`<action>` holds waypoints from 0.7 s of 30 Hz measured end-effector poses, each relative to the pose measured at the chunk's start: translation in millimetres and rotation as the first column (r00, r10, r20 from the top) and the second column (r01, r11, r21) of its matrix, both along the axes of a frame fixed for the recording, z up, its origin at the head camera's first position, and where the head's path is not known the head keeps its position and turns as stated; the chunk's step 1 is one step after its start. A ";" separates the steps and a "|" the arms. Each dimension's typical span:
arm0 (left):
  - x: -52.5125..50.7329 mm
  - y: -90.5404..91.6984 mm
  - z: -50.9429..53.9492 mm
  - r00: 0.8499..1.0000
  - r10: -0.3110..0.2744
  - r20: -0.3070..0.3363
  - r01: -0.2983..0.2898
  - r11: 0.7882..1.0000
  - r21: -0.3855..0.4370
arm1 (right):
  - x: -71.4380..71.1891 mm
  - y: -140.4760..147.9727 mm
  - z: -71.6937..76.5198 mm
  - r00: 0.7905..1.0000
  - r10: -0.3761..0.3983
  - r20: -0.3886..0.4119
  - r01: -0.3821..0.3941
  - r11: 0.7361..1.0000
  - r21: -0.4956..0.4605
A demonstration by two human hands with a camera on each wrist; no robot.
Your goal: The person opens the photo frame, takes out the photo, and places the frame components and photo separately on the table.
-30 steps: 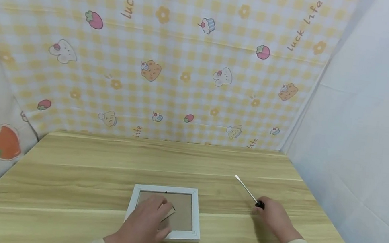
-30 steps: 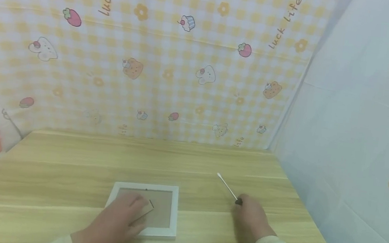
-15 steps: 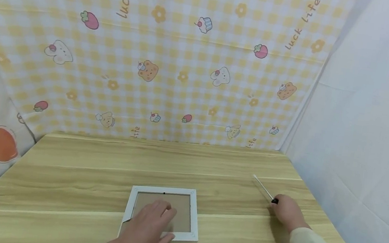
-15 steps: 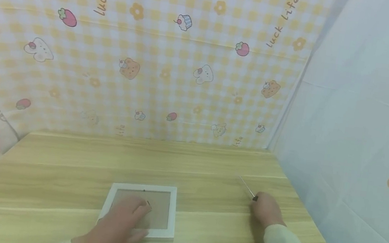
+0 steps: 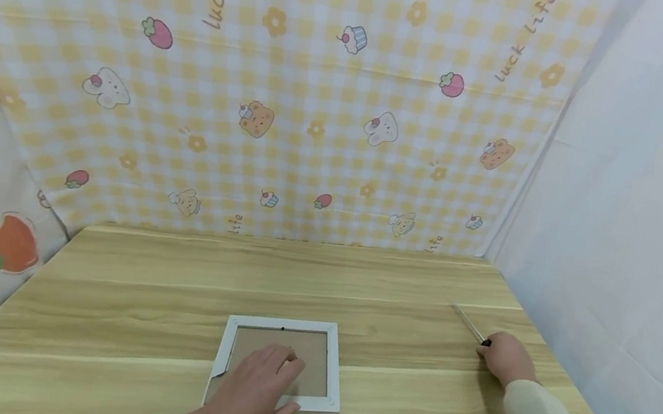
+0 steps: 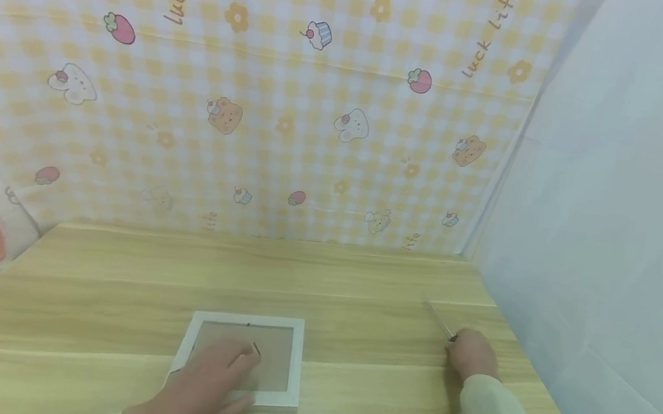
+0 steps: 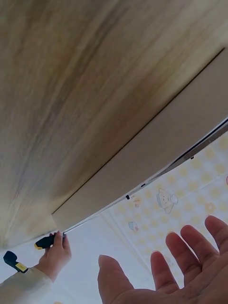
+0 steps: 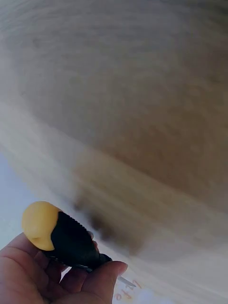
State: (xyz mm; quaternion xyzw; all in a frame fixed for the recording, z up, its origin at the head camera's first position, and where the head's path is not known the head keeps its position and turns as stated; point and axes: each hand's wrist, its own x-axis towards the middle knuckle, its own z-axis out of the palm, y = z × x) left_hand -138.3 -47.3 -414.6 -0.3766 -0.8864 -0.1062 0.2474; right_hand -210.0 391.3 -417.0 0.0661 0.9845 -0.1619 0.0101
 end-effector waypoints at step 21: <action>0.8 -7.9 -4.7 0.998 -0.012 0.056 0.012 1.000 -0.003 | -4.8 20.0 -6.6 0.996 -0.043 0.084 0.042 0.999 0.010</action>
